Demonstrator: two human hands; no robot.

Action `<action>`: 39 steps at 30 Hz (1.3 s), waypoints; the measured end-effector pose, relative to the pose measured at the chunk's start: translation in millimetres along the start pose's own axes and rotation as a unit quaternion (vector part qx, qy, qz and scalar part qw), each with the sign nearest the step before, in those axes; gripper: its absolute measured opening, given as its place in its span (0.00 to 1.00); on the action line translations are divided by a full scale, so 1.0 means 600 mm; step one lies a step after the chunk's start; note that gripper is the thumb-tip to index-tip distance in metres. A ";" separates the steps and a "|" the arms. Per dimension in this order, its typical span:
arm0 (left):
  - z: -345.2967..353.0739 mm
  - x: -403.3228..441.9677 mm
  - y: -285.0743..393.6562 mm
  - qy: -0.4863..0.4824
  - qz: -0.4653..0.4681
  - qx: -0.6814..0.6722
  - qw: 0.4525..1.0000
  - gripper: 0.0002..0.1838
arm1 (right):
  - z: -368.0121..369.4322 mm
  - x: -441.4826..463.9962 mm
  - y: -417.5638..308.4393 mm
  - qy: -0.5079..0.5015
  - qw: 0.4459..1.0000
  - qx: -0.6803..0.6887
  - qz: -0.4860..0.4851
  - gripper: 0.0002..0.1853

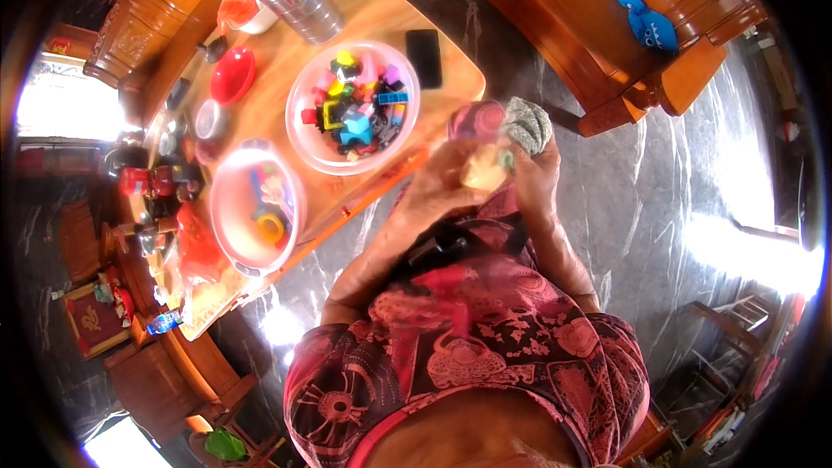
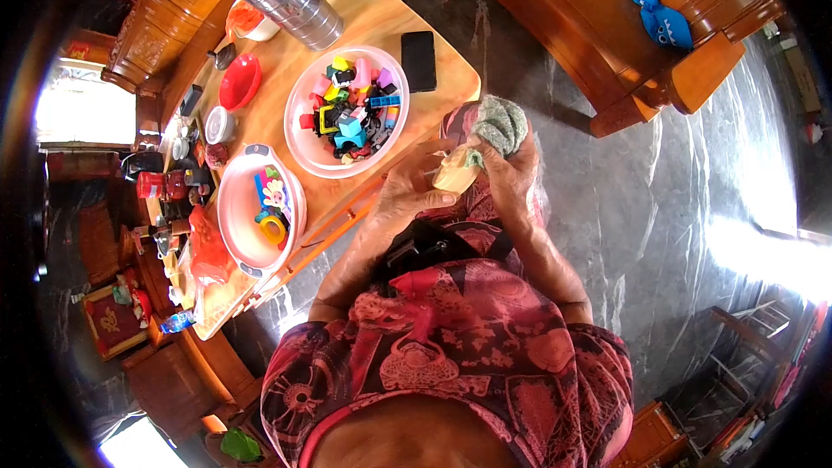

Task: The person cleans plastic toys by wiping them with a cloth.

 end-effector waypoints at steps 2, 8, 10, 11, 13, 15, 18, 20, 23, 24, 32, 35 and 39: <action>-0.010 0.002 -0.007 -0.004 0.007 -0.024 1.000 0.35 | -0.010 0.000 0.007 0.007 1.000 0.005 -0.002 0.26; -0.019 0.003 -0.012 -0.005 0.020 -0.005 1.000 0.32 | -0.008 0.000 0.009 -0.003 0.999 0.013 -0.036 0.27; -0.025 0.001 -0.008 0.018 0.030 0.012 0.999 0.32 | -0.002 -0.003 0.010 -0.004 1.000 0.007 -0.022 0.26; -0.025 0.002 -0.008 0.018 0.029 0.012 0.999 0.32 | 0.003 -0.004 0.010 -0.004 1.000 0.001 -0.008 0.25; -0.027 0.003 -0.015 0.023 0.007 0.006 1.000 0.32 | 0.015 -0.007 0.004 -0.010 1.000 -0.011 -0.014 0.25; -0.028 0.003 -0.009 0.018 0.024 0.018 0.999 0.32 | 0.026 -0.008 0.013 -0.040 0.999 -0.025 0.010 0.26; -0.029 0.001 0.001 0.020 0.040 0.027 0.999 0.31 | 0.035 -0.011 0.018 -0.080 0.996 -0.034 0.011 0.31; -0.033 -0.001 0.003 0.027 0.039 0.025 0.999 0.30 | 0.041 -0.011 0.018 -0.098 0.995 -0.030 0.002 0.33; -0.034 -0.002 0.004 0.030 0.036 0.025 0.999 0.28 | 0.047 -0.013 0.017 -0.111 0.994 -0.010 -0.008 0.35; -0.032 -0.003 0.006 0.028 0.031 0.029 0.999 0.27 | 0.046 -0.014 0.017 -0.100 0.995 -0.020 0.008 0.35; -0.027 -0.005 0.002 0.047 0.011 0.001 0.999 0.27 | 0.033 -0.015 0.019 -0.051 0.998 -0.003 0.032 0.28; -0.038 -0.008 -0.013 0.061 0.023 -0.032 0.997 0.28 | 0.027 -0.013 0.016 -0.032 0.999 0.000 0.024 0.26; -0.056 -0.012 -0.031 0.068 0.017 -0.035 0.997 0.29 | 0.016 -0.013 0.031 -0.013 0.995 0.050 0.087 0.26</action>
Point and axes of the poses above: each hand's wrist, its own x-axis towards the middle knuckle, its own z-axis out of the palm, y = z × x, the point moved 9 cm from there along x, towards the middle knuckle, and after that the axes turned 14 degrees about -y, right-handed, at the moved point
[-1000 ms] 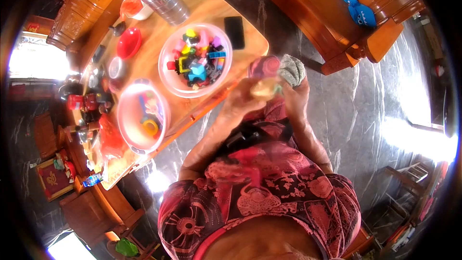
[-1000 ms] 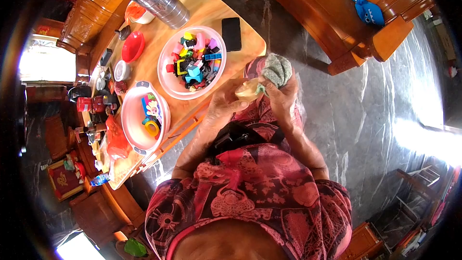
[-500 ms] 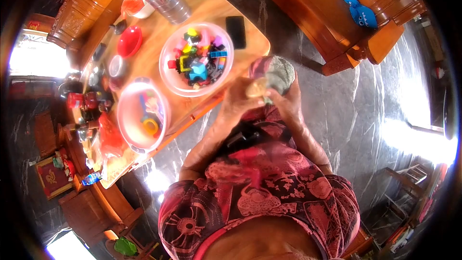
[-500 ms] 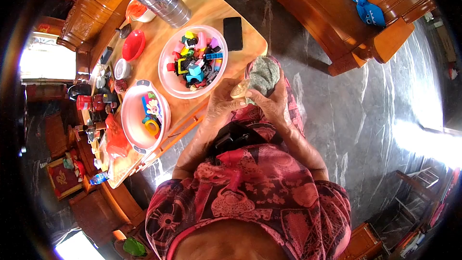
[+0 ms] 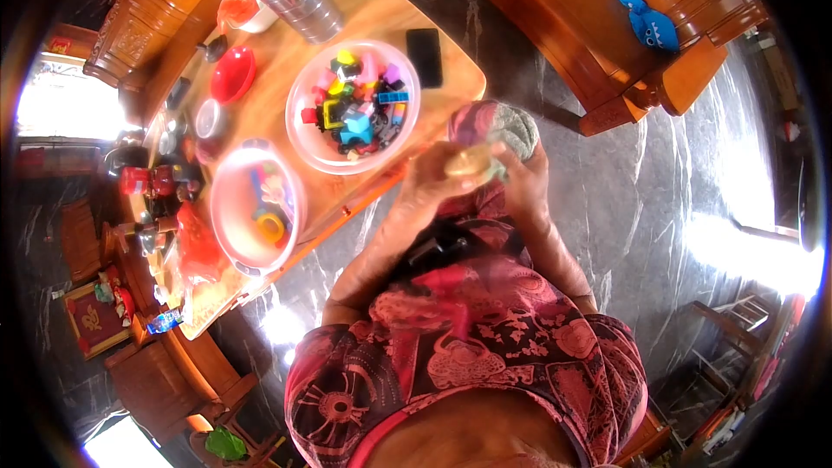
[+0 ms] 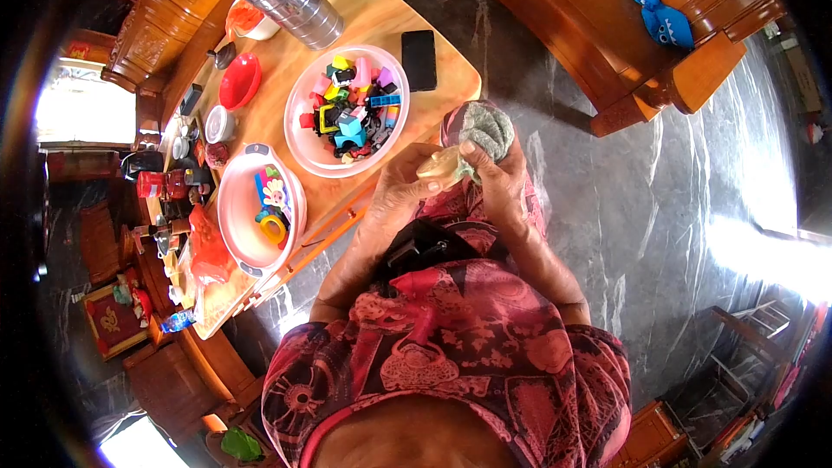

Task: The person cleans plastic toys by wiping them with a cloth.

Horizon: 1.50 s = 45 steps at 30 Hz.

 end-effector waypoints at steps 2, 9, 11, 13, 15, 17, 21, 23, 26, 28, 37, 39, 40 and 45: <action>0.002 0.000 -0.002 -0.008 -0.010 -0.006 1.000 0.30 | -0.004 0.004 0.013 -0.005 0.999 0.037 0.018 0.26; 0.019 0.004 -0.003 -0.048 -0.017 -0.031 0.998 0.34 | -0.028 0.008 0.037 0.007 0.997 0.076 -0.030 0.26; 0.026 0.006 0.004 -0.049 -0.016 -0.028 0.998 0.35 | -0.031 0.009 0.038 0.010 0.997 0.075 -0.032 0.26; 0.038 0.007 0.006 -0.050 -0.042 -0.059 0.996 0.36 | -0.029 0.009 0.038 0.017 0.996 0.088 -0.022 0.25; 0.046 0.010 0.019 -0.049 -0.033 -0.067 0.996 0.35 | -0.020 0.005 0.033 0.008 0.995 0.097 0.002 0.25; 0.047 0.011 0.020 -0.050 -0.025 -0.076 0.996 0.34 | -0.013 0.000 0.030 0.002 0.994 0.105 0.025 0.26; 0.030 0.010 0.024 -0.042 0.004 -0.063 0.997 0.31 | -0.003 -0.001 0.023 -0.025 0.996 0.090 -0.008 0.26; 0.034 0.009 0.026 -0.052 -0.003 -0.069 0.996 0.30 | -0.003 -0.001 0.024 -0.018 0.995 0.091 -0.022 0.26; 0.042 0.010 0.028 -0.071 -0.005 -0.081 0.994 0.30 | -0.008 -0.004 0.020 0.001 0.996 0.078 -0.032 0.26; 0.032 0.007 0.018 -0.067 -0.003 -0.091 0.994 0.30 | -0.007 -0.002 0.007 0.003 0.993 0.089 -0.071 0.25; 0.044 0.007 0.005 -0.111 -0.036 -0.105 0.988 0.33 | -0.036 -0.001 0.008 0.053 0.990 0.090 -0.092 0.23; 0.043 0.006 0.002 -0.116 -0.048 -0.109 0.986 0.33 | -0.044 0.001 0.016 0.057 0.991 0.086 -0.089 0.23; 0.046 0.006 0.001 -0.121 -0.059 -0.112 0.984 0.33 | -0.048 0.001 0.020 0.060 0.991 0.081 -0.086 0.23; 0.040 0.010 0.007 -0.071 -0.024 -0.089 0.993 0.34 | -0.043 -0.001 0.014 0.064 0.992 0.074 -0.077 0.23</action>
Point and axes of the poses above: each hand's wrist, its own x-axis towards the middle knuckle, its own z-axis out of the palm, y = z × x, the point moved 9 cm from there along x, towards the middle knuckle, and after that the axes turned 14 degrees about -y, right-handed, at the moved point
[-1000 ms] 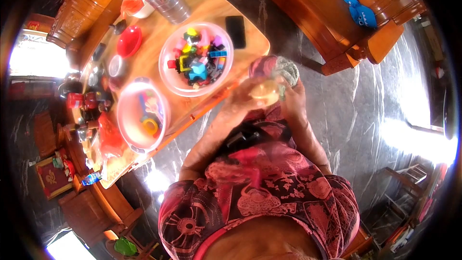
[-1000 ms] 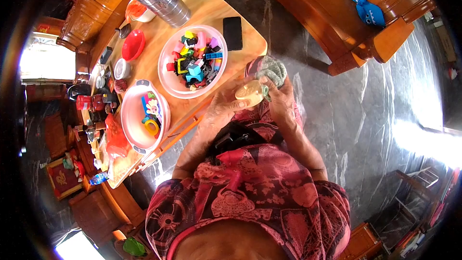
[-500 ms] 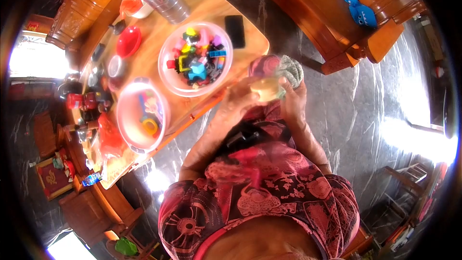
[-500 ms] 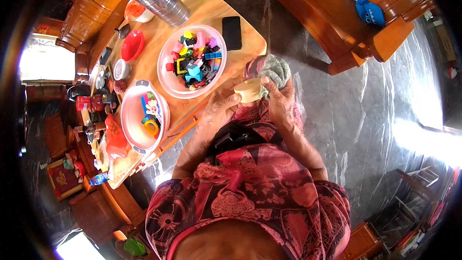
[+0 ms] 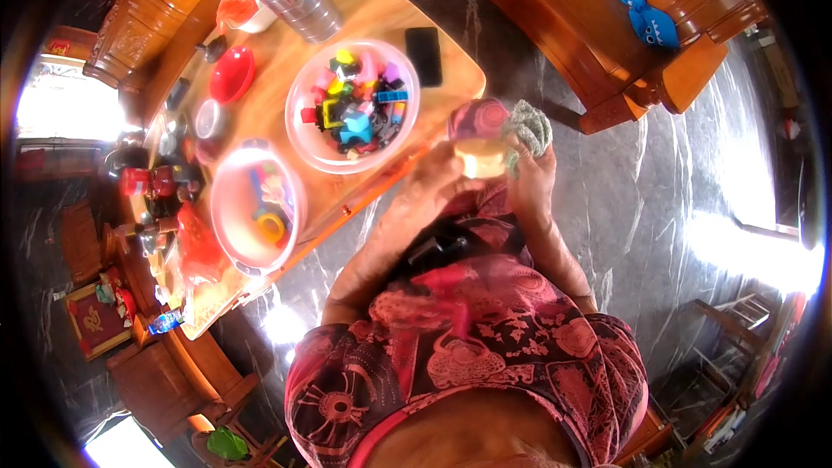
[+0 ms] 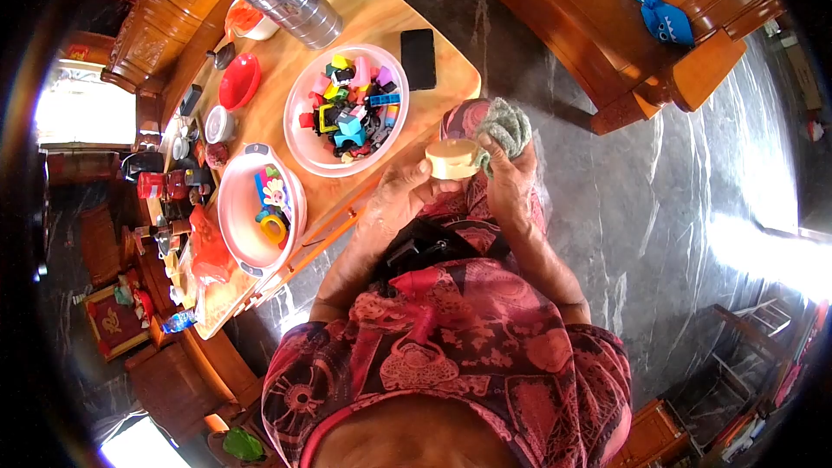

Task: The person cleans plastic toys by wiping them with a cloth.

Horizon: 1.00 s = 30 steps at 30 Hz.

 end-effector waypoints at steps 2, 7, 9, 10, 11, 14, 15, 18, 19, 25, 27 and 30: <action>-0.007 -0.002 -0.002 0.017 0.003 -0.018 1.000 0.33 | 0.009 -0.005 -0.006 -0.009 1.000 -0.018 0.004 0.23; 0.002 -0.004 0.018 0.031 0.036 -0.044 0.998 0.30 | 0.027 -0.020 -0.018 -0.023 0.995 -0.095 0.000 0.26; 0.000 -0.004 0.022 0.046 0.049 -0.025 0.997 0.28 | 0.039 -0.019 -0.022 -0.054 0.994 -0.099 -0.016 0.27; -0.003 -0.006 0.026 0.061 0.063 -0.006 0.996 0.26 | 0.044 -0.023 -0.024 -0.071 0.992 -0.101 -0.027 0.27; -0.008 -0.007 0.026 0.061 0.063 -0.006 0.996 0.26 | 0.050 -0.026 -0.026 -0.087 0.990 -0.103 -0.038 0.28; -0.019 -0.007 0.017 0.040 0.051 -0.023 0.998 0.25 | 0.080 -0.036 -0.051 -0.135 0.969 -0.186 -0.093 0.32; -0.025 -0.008 0.011 0.056 0.042 -0.043 0.997 0.25 | 0.080 -0.039 -0.050 -0.134 0.969 -0.185 -0.093 0.32; -0.001 -0.005 0.021 0.052 0.044 -0.032 0.997 0.27 | 0.084 -0.043 -0.048 -0.153 0.954 -0.232 -0.111 0.36; 0.013 -0.002 0.029 0.033 0.056 -0.002 0.998 0.28 | 0.082 -0.043 -0.046 -0.152 0.954 -0.232 -0.111 0.36; -0.003 -0.009 0.014 0.034 0.026 0.002 0.999 0.33 | 0.076 -0.037 -0.042 -0.144 0.968 -0.180 -0.094 0.34; 0.010 -0.006 0.020 0.024 0.023 -0.022 0.999 0.34 | 0.073 -0.038 -0.046 -0.150 0.966 -0.178 -0.115 0.32; 0.010 -0.004 0.014 0.024 0.030 -0.047 0.998 0.34 | 0.064 -0.036 -0.045 -0.138 0.972 -0.154 -0.113 0.31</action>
Point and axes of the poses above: each hand's wrist, its own x-axis towards the middle knuckle, its own z-axis out of the palm, y = z × x, the point moved 9 cm from there along x, towards the middle knuckle, and after that the axes turned 14 degrees about -y, right-handed, at the moved point
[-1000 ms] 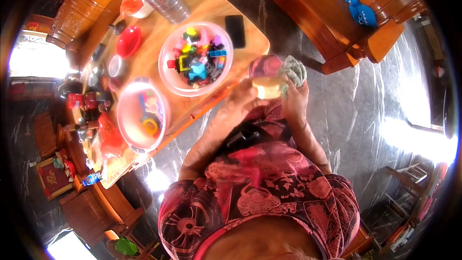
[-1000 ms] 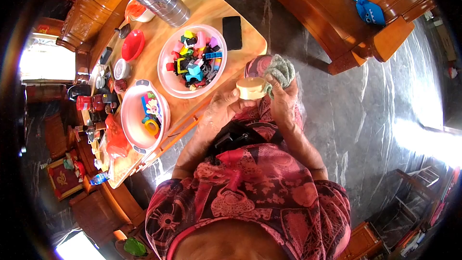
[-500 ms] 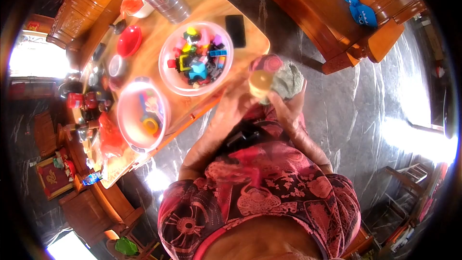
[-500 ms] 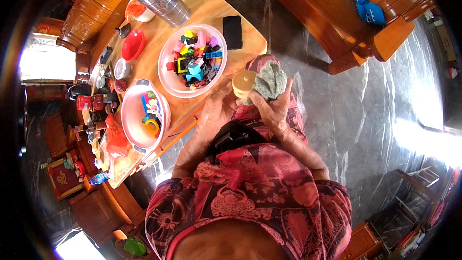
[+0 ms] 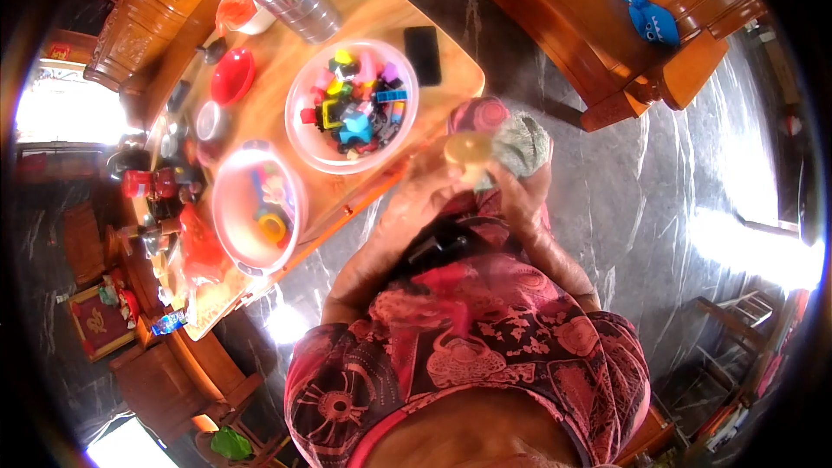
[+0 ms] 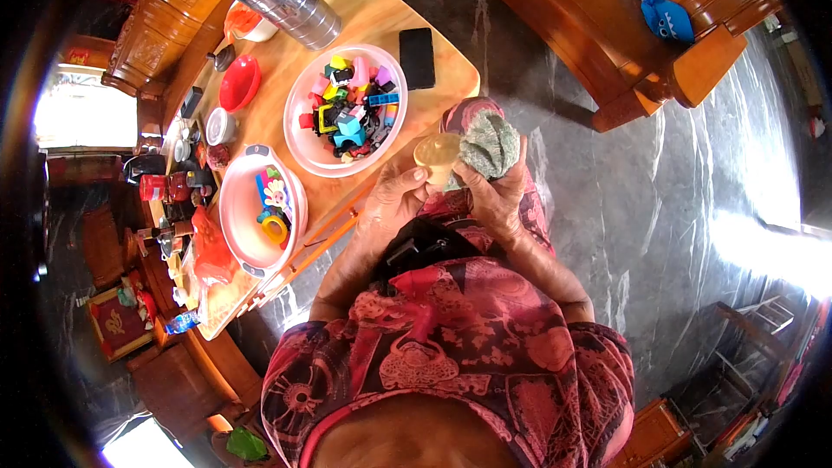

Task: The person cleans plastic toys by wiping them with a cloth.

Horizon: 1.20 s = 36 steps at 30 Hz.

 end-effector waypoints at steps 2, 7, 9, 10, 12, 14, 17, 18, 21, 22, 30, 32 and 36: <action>-0.006 -0.001 0.000 0.009 0.009 -0.001 1.000 0.35 | -0.004 0.001 0.006 0.021 0.999 0.044 0.011 0.31; 0.017 0.005 0.010 -0.043 -0.003 0.043 0.998 0.36 | -0.020 -0.006 0.029 0.084 0.987 0.110 0.076 0.29; 0.022 0.006 0.016 -0.043 -0.006 0.057 0.997 0.36 | -0.021 -0.010 0.044 0.080 0.981 0.158 0.084 0.29; 0.023 0.005 0.017 -0.044 -0.010 0.071 0.996 0.36 | -0.024 -0.011 0.044 0.079 0.981 0.158 0.084 0.29; -0.001 0.001 0.013 -0.010 0.021 0.120 0.993 0.35 | -0.018 -0.007 0.043 0.032 0.982 0.157 0.099 0.30; -0.014 -0.005 0.024 0.024 0.051 0.167 0.984 0.35 | -0.018 -0.002 0.031 0.018 0.988 0.109 0.112 0.31; -0.013 -0.006 0.020 -0.008 0.025 0.149 0.988 0.35 | -0.009 0.019 -0.006 -0.064 0.989 0.008 0.134 0.32; -0.012 -0.005 0.016 -0.013 0.027 0.146 0.989 0.35 | 0.002 0.024 -0.014 -0.129 0.980 -0.046 0.143 0.33; -0.015 -0.013 0.007 -0.013 0.020 0.138 0.990 0.36 | 0.004 0.026 -0.013 -0.211 0.956 -0.132 0.157 0.34; -0.015 -0.015 0.006 -0.009 0.012 0.133 0.991 0.36 | 0.006 0.021 -0.005 -0.204 0.958 -0.075 0.188 0.36; -0.003 -0.009 -0.003 -0.060 -0.053 0.197 0.977 0.44 | 0.026 0.041 -0.035 -0.254 0.911 -0.285 0.154 0.40; 0.000 -0.010 0.001 -0.064 -0.065 0.237 0.967 0.45 | 0.026 0.039 -0.029 -0.256 0.909 -0.276 0.178 0.40; 0.016 -0.009 -0.001 -0.106 -0.054 0.155 0.981 0.47 | 0.005 0.031 0.013 -0.195 0.946 -0.121 0.230 0.37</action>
Point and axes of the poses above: each hand's wrist, its own x-axis towards the middle knuckle, its own z-axis out of the palm, y = z × x, the point moved 9 cm from there along x, towards the middle knuckle, and after that the axes turned 14 degrees about -y, right-handed, at the moved point
